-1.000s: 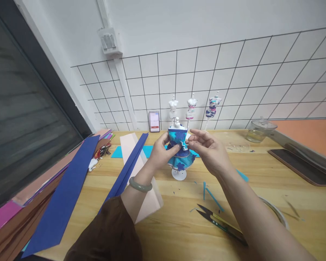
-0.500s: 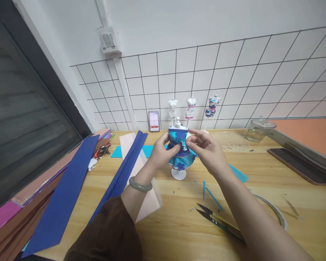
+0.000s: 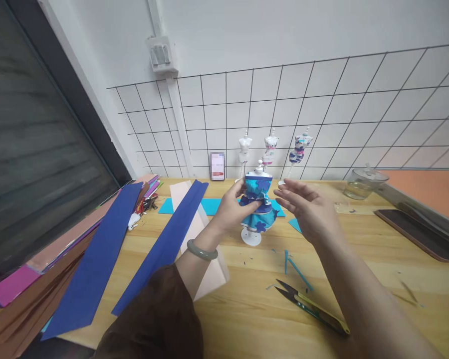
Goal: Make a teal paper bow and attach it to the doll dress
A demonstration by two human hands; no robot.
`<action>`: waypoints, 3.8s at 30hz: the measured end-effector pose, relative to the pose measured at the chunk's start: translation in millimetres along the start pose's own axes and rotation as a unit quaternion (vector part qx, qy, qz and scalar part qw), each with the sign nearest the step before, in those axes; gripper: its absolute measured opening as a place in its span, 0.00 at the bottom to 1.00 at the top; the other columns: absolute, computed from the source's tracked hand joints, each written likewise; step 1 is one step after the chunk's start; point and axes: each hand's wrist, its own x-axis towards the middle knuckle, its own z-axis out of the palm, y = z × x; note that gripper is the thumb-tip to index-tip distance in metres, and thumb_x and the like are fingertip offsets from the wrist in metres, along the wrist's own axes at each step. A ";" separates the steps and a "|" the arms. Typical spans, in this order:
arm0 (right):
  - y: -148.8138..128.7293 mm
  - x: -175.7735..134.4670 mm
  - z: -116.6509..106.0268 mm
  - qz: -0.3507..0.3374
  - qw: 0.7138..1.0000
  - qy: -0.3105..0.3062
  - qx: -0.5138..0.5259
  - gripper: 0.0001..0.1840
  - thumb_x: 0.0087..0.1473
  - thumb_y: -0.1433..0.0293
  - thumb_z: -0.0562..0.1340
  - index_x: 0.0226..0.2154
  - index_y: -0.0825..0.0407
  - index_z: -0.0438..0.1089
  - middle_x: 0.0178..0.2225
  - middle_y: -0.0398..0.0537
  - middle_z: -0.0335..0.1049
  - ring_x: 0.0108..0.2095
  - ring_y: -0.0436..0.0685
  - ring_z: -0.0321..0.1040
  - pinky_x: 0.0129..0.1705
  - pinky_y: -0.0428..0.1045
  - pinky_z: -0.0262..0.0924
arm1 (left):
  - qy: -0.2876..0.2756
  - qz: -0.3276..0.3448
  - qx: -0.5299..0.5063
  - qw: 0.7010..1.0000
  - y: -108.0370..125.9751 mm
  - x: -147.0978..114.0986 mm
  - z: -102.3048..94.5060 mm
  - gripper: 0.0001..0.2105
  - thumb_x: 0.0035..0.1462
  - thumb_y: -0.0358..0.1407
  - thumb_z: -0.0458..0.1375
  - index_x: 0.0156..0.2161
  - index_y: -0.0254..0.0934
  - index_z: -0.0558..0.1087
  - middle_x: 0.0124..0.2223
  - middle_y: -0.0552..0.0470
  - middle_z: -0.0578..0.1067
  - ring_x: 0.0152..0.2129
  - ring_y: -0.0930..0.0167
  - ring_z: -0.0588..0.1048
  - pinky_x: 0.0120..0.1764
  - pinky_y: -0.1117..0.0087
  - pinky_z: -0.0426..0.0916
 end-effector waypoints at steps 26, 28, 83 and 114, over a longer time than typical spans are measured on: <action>48.8 -184.8 -146.1 -0.135 0.801 0.056 -0.581 0.13 0.50 0.66 0.52 0.37 0.49 0.67 0.22 0.44 0.61 0.24 0.55 0.63 0.29 0.50 0.59 | 0.166 0.052 0.065 0.983 33.5 2.0 -32.7 0.34 0.44 0.35 0.63 0.57 0.43 0.56 0.45 0.46 0.68 0.43 0.66 0.67 0.46 0.62 0.61; 52.7 -187.2 -145.9 -0.124 0.802 0.066 -0.580 0.13 0.49 0.66 0.53 0.37 0.50 0.67 0.23 0.44 0.62 0.23 0.54 0.62 0.27 0.49 0.59 | 0.206 0.114 0.073 0.969 45.9 -2.8 -30.0 0.30 0.46 0.33 0.61 0.56 0.44 0.57 0.41 0.50 0.70 0.38 0.70 0.67 0.44 0.65 0.62; 52.2 -163.5 -180.0 -0.164 0.709 -0.003 -0.686 0.14 0.55 0.63 0.54 0.38 0.49 0.71 0.39 0.52 0.70 0.39 0.60 0.67 0.40 0.55 0.63 | -0.351 0.063 0.458 0.814 0.3 -59.7 64.2 0.12 0.56 0.33 0.46 0.29 0.35 0.71 0.27 0.46 0.73 0.27 0.66 0.73 0.30 0.69 0.60; 22.0 -174.0 -107.3 -0.071 0.936 0.093 -0.331 0.13 0.52 0.65 0.59 0.42 0.48 0.68 0.37 0.51 0.69 0.35 0.56 0.67 0.36 0.51 0.64 | -0.400 -0.159 0.024 0.902 -9.8 -57.2 69.7 0.15 0.50 0.40 0.57 0.40 0.34 0.74 0.37 0.49 0.77 0.33 0.71 0.73 0.35 0.72 0.64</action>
